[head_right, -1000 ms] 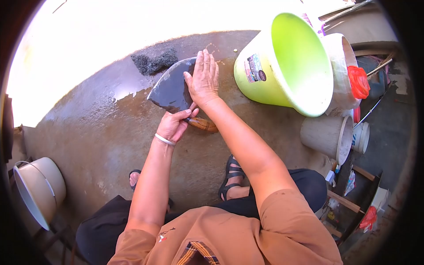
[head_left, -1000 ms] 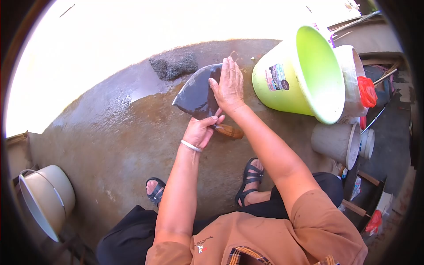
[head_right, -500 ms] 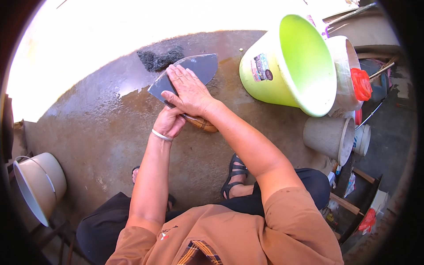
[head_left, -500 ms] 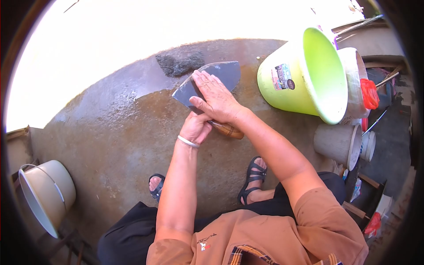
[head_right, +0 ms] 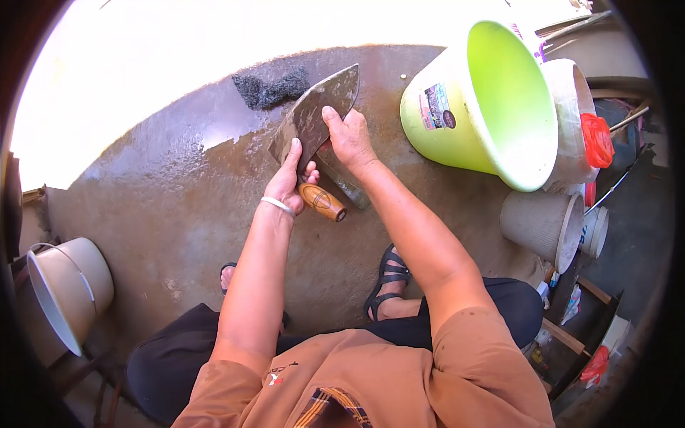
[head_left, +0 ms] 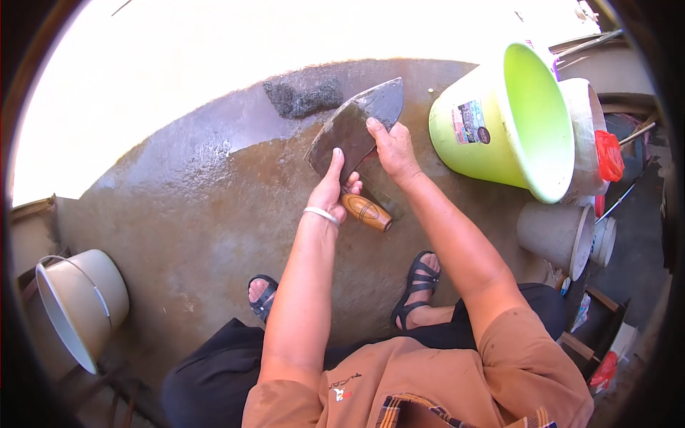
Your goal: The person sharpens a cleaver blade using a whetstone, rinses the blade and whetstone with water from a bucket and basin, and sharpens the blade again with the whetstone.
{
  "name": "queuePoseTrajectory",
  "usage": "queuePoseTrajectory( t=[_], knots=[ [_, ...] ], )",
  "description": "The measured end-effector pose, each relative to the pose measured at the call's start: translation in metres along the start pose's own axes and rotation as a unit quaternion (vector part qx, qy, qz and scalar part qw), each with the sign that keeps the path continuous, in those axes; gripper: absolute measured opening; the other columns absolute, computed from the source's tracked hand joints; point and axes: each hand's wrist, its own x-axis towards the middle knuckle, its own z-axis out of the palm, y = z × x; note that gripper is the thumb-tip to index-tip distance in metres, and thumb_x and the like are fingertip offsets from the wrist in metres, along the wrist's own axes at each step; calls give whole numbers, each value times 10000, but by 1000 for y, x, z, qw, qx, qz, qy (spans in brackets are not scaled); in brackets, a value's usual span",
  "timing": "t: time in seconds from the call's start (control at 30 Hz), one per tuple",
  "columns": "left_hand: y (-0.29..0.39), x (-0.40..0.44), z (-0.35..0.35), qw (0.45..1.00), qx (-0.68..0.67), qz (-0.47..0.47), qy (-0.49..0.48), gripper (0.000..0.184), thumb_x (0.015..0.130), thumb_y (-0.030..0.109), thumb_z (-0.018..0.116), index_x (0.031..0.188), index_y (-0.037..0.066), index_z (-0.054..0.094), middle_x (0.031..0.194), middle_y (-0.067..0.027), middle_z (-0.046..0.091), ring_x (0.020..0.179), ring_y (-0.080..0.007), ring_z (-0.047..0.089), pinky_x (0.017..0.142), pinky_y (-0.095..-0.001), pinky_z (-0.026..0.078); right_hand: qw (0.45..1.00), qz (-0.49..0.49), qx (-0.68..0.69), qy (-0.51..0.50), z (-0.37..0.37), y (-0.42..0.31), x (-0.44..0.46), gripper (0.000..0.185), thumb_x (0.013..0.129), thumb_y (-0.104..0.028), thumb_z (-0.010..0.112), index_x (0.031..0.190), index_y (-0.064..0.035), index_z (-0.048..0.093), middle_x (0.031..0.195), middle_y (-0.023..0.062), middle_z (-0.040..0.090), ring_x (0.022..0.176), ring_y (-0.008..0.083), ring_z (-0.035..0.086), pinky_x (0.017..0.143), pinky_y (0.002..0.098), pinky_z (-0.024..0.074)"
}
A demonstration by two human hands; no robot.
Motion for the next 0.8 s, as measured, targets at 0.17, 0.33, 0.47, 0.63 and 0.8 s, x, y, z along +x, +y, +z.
queuePoseTrajectory(
  t=[0.17,0.33,0.47,0.63,0.8],
  knots=[
    [3,-7,3,750,521,307,267,400,822,278,671,1075,9,518,963,-159,616,829,-289,634,776,-423,528,979,43,-200,22,0,-65,17,283,881,-180,490,913,88,576,696,171,630,501,243,640,466,338,535],
    [12,-36,40,351,717,592,110,637,748,152,723,1302,42,427,1170,-173,583,1075,-290,575,938,-401,439,975,76,-208,-8,-8,-79,41,391,872,-238,481,947,137,564,815,258,644,670,295,683,666,358,554],
    [20,-39,45,664,558,498,-1,657,876,242,634,1418,42,321,1347,-149,476,1248,-253,447,1040,-379,347,973,70,-205,-76,7,-83,41,619,941,-420,357,1184,134,485,1287,321,458,1278,364,412,1068,413,320],
    [44,-49,62,924,41,342,-164,606,999,448,319,1451,51,243,1446,-115,346,1310,-237,374,1086,-378,317,906,-216,-348,-110,32,-75,5,789,962,-568,204,1415,77,224,1482,269,195,1419,333,121,1158,378,105],
    [29,-40,51,929,-12,306,-207,611,1001,467,261,1444,47,233,1479,-116,301,1339,-258,343,1094,-400,315,849,-207,-462,-148,54,-53,-14,814,943,-609,174,1421,46,247,1489,236,214,1407,357,157,1155,427,114]
  ],
)
